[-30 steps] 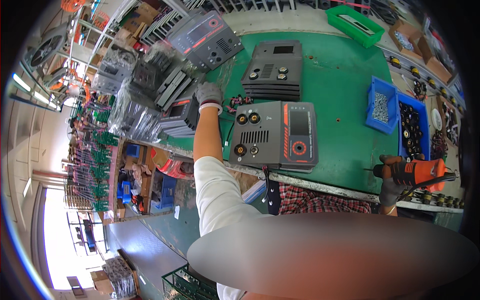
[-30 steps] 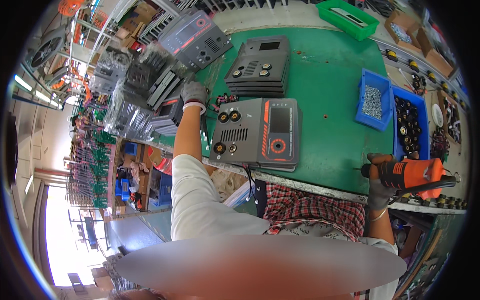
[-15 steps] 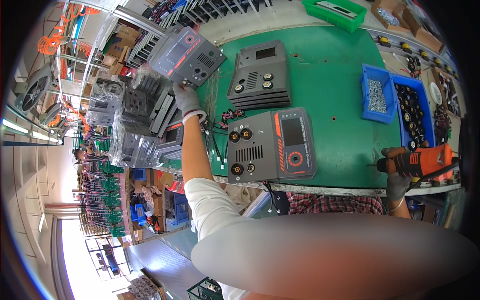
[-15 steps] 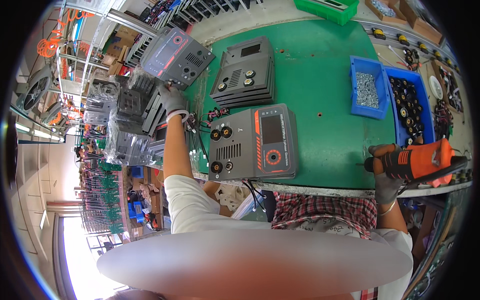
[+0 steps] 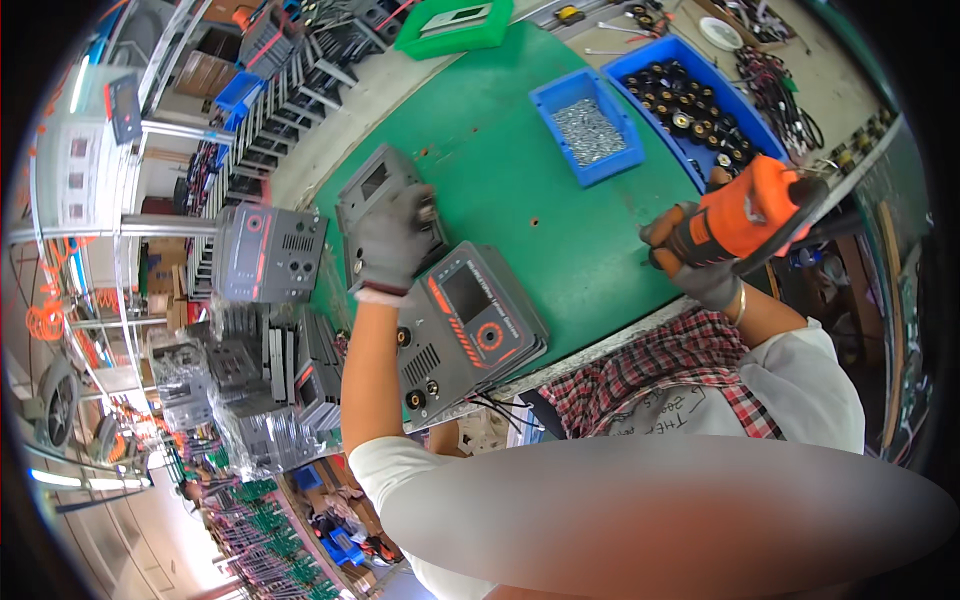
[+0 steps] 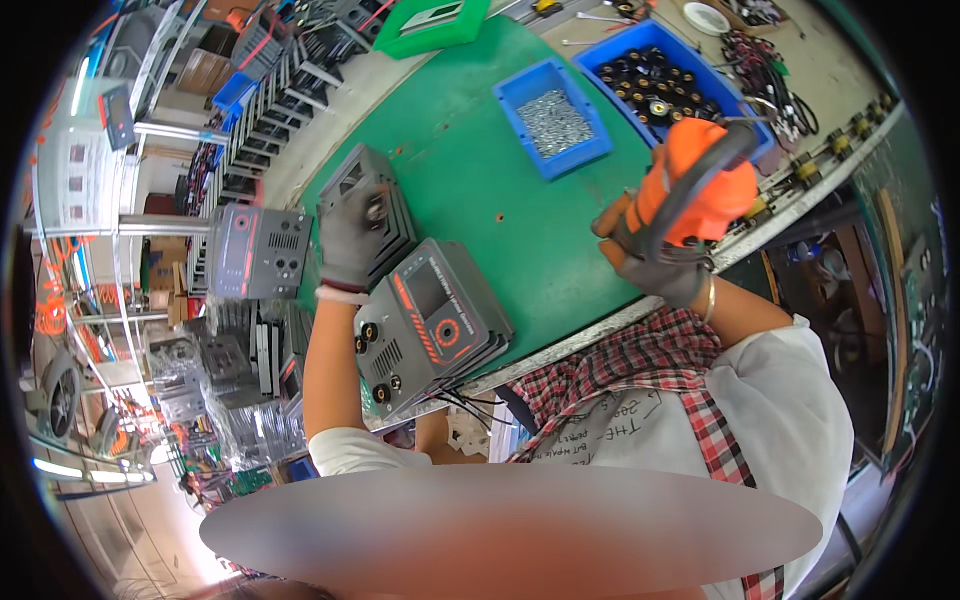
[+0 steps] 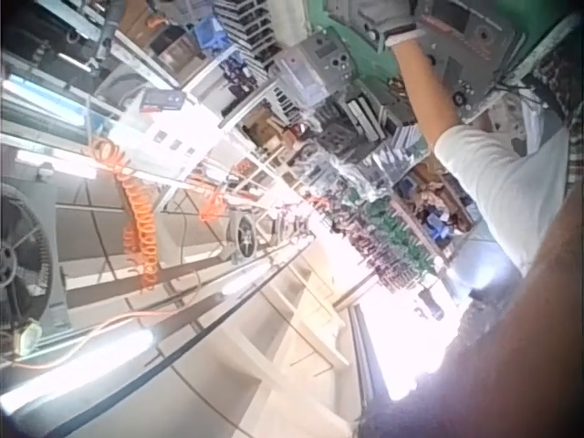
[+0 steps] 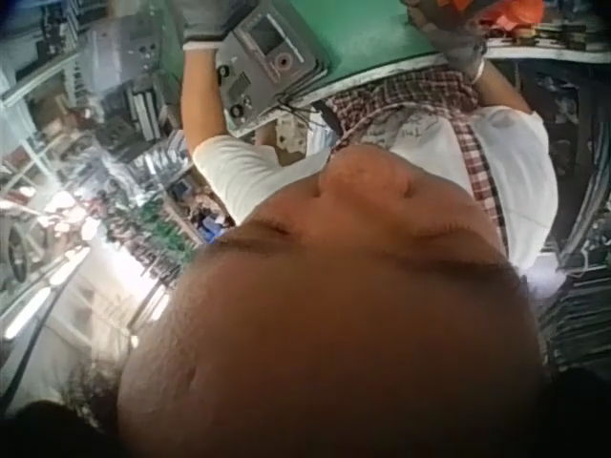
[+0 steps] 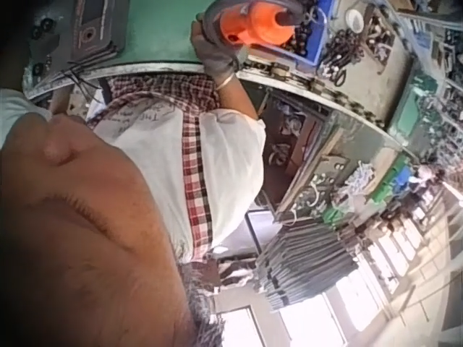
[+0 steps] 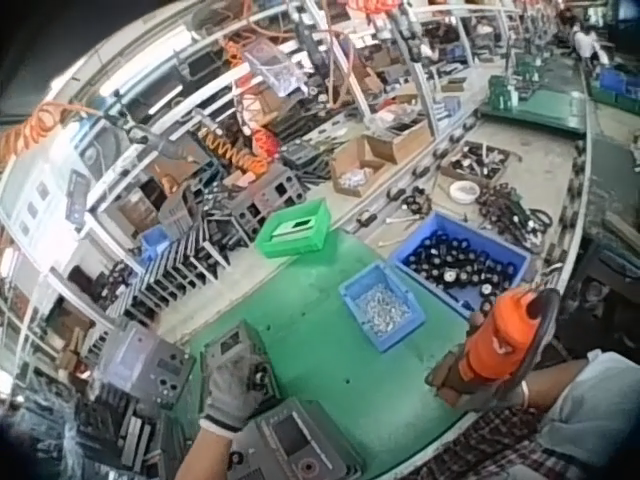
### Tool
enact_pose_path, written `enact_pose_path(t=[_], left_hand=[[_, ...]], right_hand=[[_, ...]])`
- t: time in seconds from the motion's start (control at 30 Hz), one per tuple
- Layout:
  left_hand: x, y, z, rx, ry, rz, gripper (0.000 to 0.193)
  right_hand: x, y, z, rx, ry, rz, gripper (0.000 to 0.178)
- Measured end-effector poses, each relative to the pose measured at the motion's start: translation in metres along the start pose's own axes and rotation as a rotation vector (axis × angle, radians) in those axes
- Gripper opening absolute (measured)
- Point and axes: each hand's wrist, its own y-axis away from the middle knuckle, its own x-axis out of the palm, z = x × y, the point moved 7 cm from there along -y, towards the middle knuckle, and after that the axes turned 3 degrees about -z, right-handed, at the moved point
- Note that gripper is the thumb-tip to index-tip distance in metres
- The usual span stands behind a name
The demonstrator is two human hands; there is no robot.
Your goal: The person is assembling electronic components into a metal housing using a power screwdriver.
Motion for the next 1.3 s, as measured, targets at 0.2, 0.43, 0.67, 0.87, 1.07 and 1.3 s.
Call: enact_pose_path(t=[0.2, 0.43, 0.67, 0.87, 1.07, 1.3], left_hand=[[0.101, -0.083, -0.143, 0.243, 0.098, 0.281, 0.017], [0.193, -0.127, -0.168, 0.140, -0.120, 0.601, 0.022], [0.192, -0.127, -0.161, -0.060, -0.192, 0.678, 0.022], [0.177, -0.137, -0.165, -0.048, -0.256, 0.598, 0.028], [0.135, -0.139, -0.148, -0.179, -0.268, 0.410, 0.020], [0.042, -0.106, -0.140, -0.141, 0.366, -0.017, 0.017]], right_hand=[[-0.017, 0.007, -0.007, -0.080, -0.148, -0.054, 0.016], [-0.061, 0.027, -0.032, 0.067, -0.196, -0.218, 0.021], [-0.089, 0.028, -0.021, 0.071, -0.409, -0.330, 0.032], [-0.115, 0.031, -0.006, 0.007, -0.348, -0.348, 0.023], [-0.134, 0.038, 0.009, -0.049, -0.394, -0.380, 0.015], [-0.151, 0.041, 0.028, -0.073, -0.523, -0.474, 0.012]])
